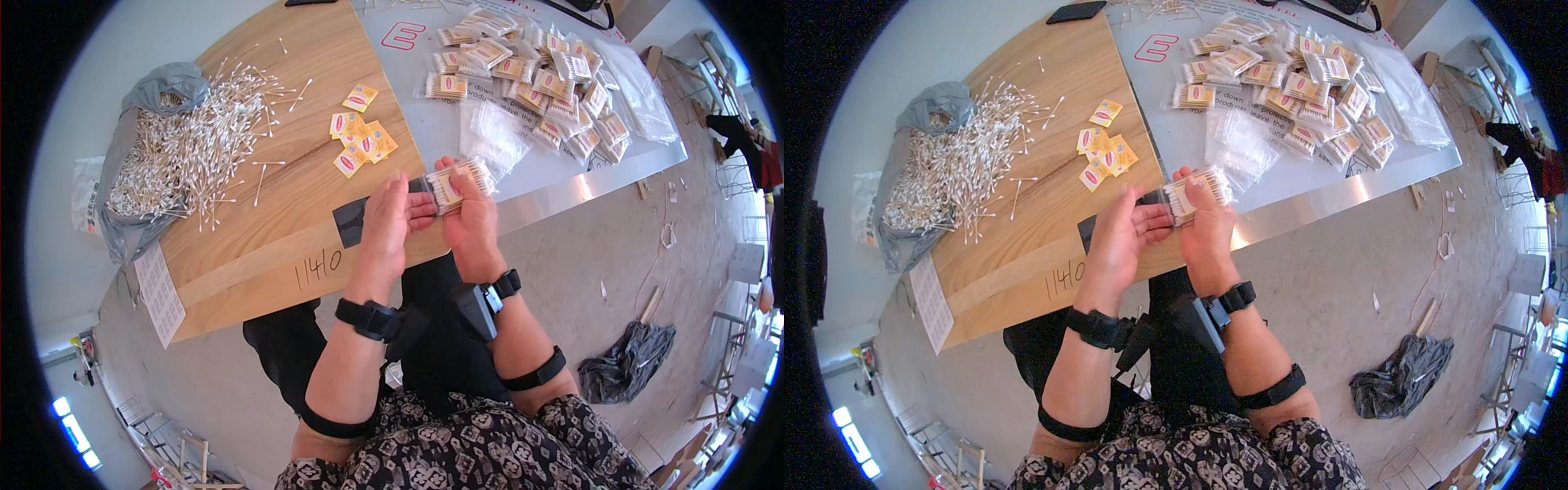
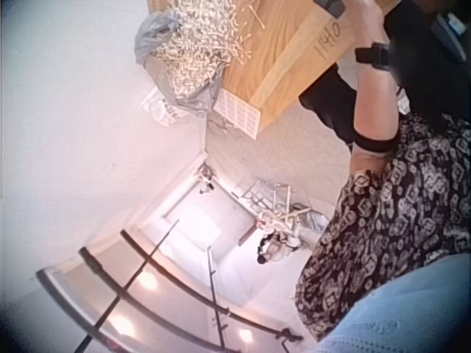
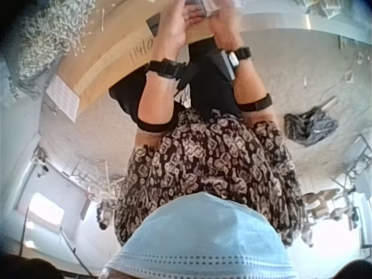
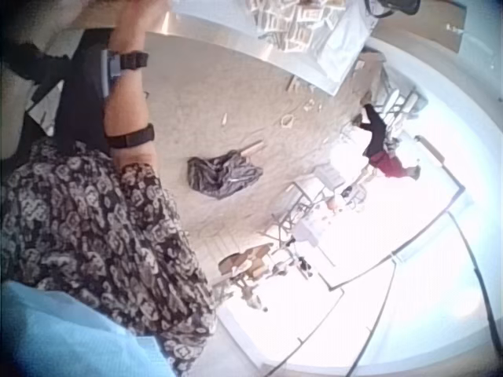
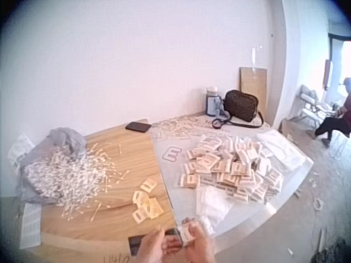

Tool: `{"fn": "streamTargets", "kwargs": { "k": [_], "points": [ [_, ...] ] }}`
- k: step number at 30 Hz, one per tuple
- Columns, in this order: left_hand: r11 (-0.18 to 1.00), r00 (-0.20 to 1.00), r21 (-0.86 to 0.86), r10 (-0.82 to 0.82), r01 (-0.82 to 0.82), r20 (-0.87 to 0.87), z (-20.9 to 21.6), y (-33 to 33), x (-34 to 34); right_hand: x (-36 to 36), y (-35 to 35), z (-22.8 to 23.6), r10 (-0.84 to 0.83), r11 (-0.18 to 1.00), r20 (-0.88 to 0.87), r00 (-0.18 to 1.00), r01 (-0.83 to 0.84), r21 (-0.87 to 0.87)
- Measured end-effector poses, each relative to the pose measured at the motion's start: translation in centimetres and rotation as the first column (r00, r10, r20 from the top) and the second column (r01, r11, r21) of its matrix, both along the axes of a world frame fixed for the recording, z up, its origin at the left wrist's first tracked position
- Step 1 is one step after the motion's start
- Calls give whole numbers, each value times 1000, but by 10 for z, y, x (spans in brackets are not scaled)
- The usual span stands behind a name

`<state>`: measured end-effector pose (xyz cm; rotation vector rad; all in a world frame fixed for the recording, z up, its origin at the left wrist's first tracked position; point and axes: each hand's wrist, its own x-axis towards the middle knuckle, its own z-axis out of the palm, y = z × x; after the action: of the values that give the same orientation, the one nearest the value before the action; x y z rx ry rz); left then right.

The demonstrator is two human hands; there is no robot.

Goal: Organizing and packaging cotton swabs into small plastic bags.

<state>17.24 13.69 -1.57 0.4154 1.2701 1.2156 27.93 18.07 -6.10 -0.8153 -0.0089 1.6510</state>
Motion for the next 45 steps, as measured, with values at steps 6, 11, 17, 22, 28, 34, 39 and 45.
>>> {"fn": "streamTargets", "kwargs": {
  "k": [6,11,17,22,28,34,39,45],
  "points": [
    [1000,1000,-6,27,-27,9,0,0,2,1,1,-2,-4,999,-10,1000,4,-36],
    [993,988,80,80,-91,129,-12,2,6,0,1,-5,13,999,39,999,-14,30],
    [992,980,47,110,-119,164,-12,2,4,-2,1,-1,5,999,-9,1000,-5,-53],
    [992,983,97,58,-76,176,-14,2,2,7,8,-5,-18,999,7,1000,18,-42],
    [978,956,202,18,43,-293,-8,-12,7,55,27,9,-8,990,-54,999,0,-143],
    [678,111,349,369,646,-923,17,-16,14,62,2,29,400,887,-423,813,-460,-44],
    [586,-22,361,543,725,-839,24,-37,-8,26,-21,35,470,846,-274,839,-516,-130],
    [608,-82,354,572,711,-816,47,-66,-40,-3,-51,50,551,801,-387,740,-599,-5]
  ]
}}
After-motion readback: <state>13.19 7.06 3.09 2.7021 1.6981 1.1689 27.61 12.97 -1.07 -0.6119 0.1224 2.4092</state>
